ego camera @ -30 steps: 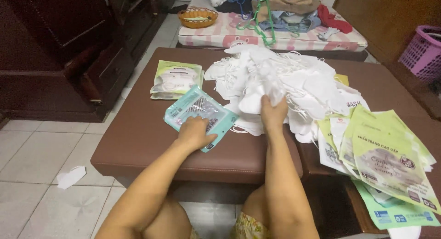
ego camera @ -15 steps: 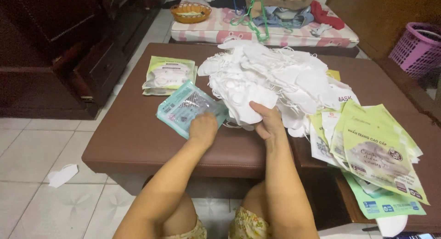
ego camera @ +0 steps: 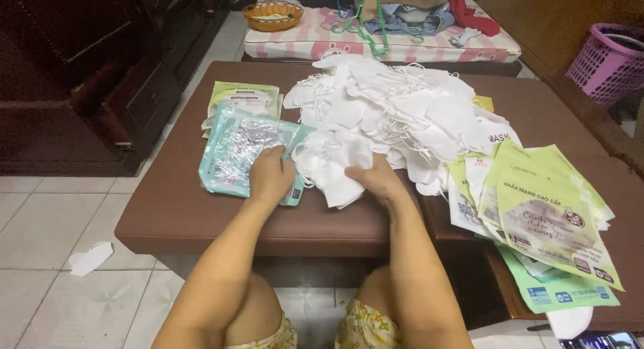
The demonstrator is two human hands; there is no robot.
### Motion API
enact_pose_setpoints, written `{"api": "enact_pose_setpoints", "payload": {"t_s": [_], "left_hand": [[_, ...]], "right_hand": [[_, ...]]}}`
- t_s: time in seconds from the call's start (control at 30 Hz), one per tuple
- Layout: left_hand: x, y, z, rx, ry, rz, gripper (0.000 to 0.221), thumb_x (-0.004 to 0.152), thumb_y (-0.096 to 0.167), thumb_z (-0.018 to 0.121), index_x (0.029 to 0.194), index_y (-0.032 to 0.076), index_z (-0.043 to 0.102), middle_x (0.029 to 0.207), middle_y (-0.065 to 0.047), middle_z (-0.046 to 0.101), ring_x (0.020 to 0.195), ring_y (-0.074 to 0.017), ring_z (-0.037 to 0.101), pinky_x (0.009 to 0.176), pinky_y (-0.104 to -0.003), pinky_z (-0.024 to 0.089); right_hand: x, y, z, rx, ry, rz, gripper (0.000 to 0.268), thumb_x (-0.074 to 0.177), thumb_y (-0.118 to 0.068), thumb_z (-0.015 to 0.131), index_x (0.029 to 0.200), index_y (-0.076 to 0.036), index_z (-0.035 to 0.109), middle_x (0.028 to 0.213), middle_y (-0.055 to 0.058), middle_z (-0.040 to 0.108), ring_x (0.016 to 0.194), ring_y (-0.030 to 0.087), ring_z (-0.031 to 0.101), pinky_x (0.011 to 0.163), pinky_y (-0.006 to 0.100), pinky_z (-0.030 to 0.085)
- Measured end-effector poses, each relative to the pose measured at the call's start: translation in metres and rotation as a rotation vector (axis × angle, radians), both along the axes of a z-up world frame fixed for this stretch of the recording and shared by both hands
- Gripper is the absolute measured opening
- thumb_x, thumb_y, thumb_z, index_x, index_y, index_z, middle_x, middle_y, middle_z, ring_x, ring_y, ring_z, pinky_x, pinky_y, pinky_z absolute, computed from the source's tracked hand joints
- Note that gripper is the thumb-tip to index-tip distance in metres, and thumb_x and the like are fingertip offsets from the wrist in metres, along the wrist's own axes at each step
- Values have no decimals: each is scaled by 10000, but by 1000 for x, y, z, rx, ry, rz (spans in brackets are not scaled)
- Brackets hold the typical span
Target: Counting and inspecting white face masks from a large pile and organizing them into stacks for packaging.
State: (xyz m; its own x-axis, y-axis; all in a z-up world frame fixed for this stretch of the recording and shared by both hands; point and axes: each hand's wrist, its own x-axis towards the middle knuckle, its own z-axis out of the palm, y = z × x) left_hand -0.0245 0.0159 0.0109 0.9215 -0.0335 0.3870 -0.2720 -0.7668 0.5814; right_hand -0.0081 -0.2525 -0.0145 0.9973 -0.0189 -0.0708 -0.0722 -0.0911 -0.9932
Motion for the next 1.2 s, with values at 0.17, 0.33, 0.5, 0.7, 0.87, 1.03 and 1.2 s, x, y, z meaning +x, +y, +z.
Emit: {"api": "enact_pose_setpoints", "payload": {"t_s": [0.17, 0.33, 0.5, 0.7, 0.87, 1.03, 1.2], "left_hand": [[-23, -16, 15, 136, -28, -57, 428, 977, 96, 473, 1339, -91, 600, 1186, -319, 649, 1137, -467, 656, 952, -538, 545], [-27, -25, 7, 194, -81, -193, 437, 992, 118, 459, 1389, -27, 574, 1163, -281, 655, 1100, -429, 674, 935, -511, 559], [-21, -26, 1, 64, -285, -189, 360, 1026, 110, 503, 1316, -53, 639, 1064, -267, 685, 1083, -396, 679, 916, -456, 560], [-28, -32, 16, -185, -203, -213, 374, 1080, 166, 463, 1331, -46, 642, 1064, -222, 708, 1072, -342, 690, 952, -422, 548], [-25, -40, 4, -88, -318, -223, 335, 1070, 176, 521, 1287, -19, 687, 1003, -200, 730, 1032, -318, 714, 891, -380, 572], [-26, -43, 1, -62, -375, -205, 332, 1069, 184, 535, 1252, -33, 704, 989, -217, 736, 1014, -335, 721, 873, -393, 580], [-26, -50, -19, 408, -596, -236, 432, 968, 213, 569, 1376, 86, 635, 1029, -103, 708, 953, -237, 723, 834, -326, 590]], "right_hand": [[-19, 17, 20, -90, 14, 82, 567, 741, -160, 862, 1271, -20, 716, 1031, 206, 748, 952, 322, 720, 795, 443, 606], [-24, 26, 29, 41, 70, 67, 709, 694, -134, 887, 1347, 23, 656, 1135, 254, 730, 1040, 396, 708, 866, 477, 590], [-19, 34, 22, -32, -91, -35, 606, 773, -209, 885, 1297, 9, 673, 1115, 236, 731, 1071, 338, 697, 881, 479, 584], [-22, 46, 15, -248, -42, 15, 637, 767, -248, 852, 1325, -6, 667, 1183, 254, 725, 1166, 395, 682, 979, 492, 564], [-17, 51, 15, -158, -57, -160, 624, 793, -264, 838, 1333, -12, 655, 1194, 223, 723, 1193, 353, 667, 995, 471, 554], [-35, 75, 23, -125, -50, -89, 589, 798, -241, 794, 1311, 17, 662, 1214, 259, 714, 1229, 382, 647, 1017, 484, 538], [-16, 69, -7, -271, -103, -73, 499, 829, -253, 741, 1258, -1, 704, 1175, 249, 728, 1185, 411, 657, 1006, 525, 541]]}}
